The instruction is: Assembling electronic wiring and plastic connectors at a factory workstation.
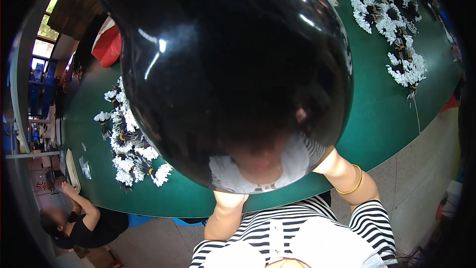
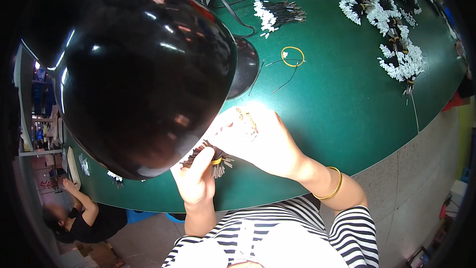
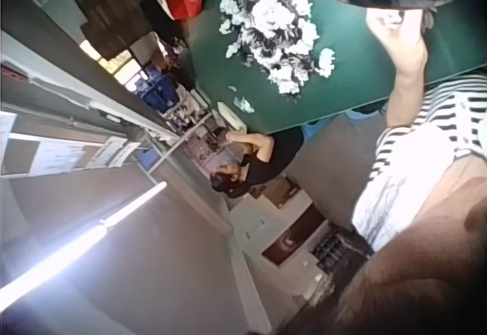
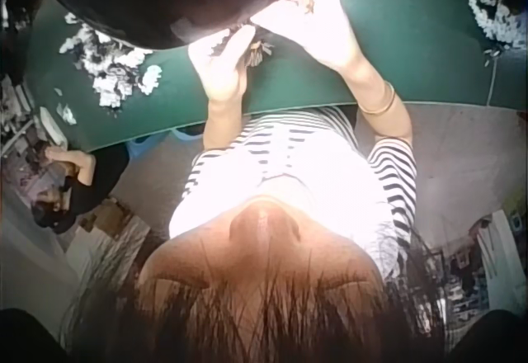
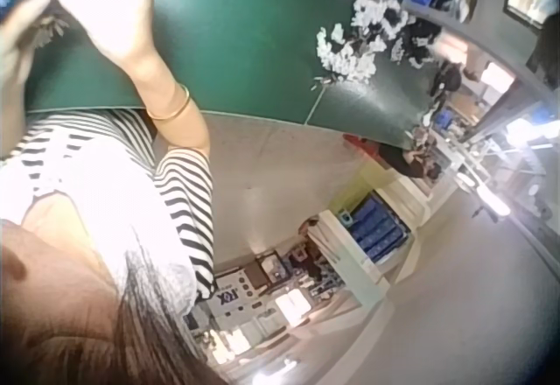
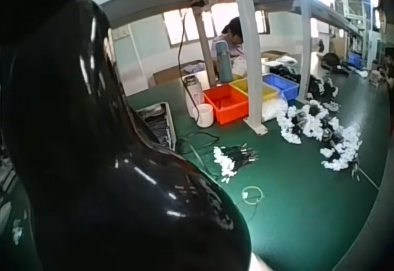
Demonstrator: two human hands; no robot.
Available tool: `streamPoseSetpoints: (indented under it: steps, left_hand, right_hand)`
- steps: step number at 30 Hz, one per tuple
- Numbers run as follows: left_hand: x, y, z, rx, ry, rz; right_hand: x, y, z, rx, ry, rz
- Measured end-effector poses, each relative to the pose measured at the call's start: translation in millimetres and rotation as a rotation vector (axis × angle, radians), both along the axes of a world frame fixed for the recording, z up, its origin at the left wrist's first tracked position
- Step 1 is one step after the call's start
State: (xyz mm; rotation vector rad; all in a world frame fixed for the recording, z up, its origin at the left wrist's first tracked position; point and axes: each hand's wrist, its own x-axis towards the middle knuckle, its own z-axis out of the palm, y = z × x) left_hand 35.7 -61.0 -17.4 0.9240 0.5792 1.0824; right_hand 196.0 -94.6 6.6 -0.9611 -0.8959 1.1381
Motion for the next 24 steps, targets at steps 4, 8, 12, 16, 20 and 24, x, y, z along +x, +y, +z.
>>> streamPoseSetpoints:
  steps: [4,8,12,16,20,24]
  left_hand:
    - [0.7,-5.7,-1.3,0.12,0.134,0.099]
    - [7.7,-5.5,6.3,0.029,0.092,0.129]
    - [4.7,-2.2,8.1,-0.07,0.016,0.066]
    - [11.1,-2.9,16.0,-0.339,-0.092,0.15]
    - [10.0,-0.4,14.6,-0.279,-0.101,0.11]
    - [1.8,5.3,6.3,-0.11,0.001,0.024]
  right_hand:
    - [1.6,0.7,-1.2,0.017,0.044,0.071]
    - [-0.1,0.0,-5.8,0.095,-0.021,0.019]
    - [4.5,-1.0,4.6,-0.006,-0.145,0.029]
    - [1.8,1.4,-0.4,-0.019,-0.059,0.055]
    - [-2.2,2.1,-14.6,0.106,0.055,0.019]
    - [2.3,1.1,-1.7,0.021,-0.003,0.071]
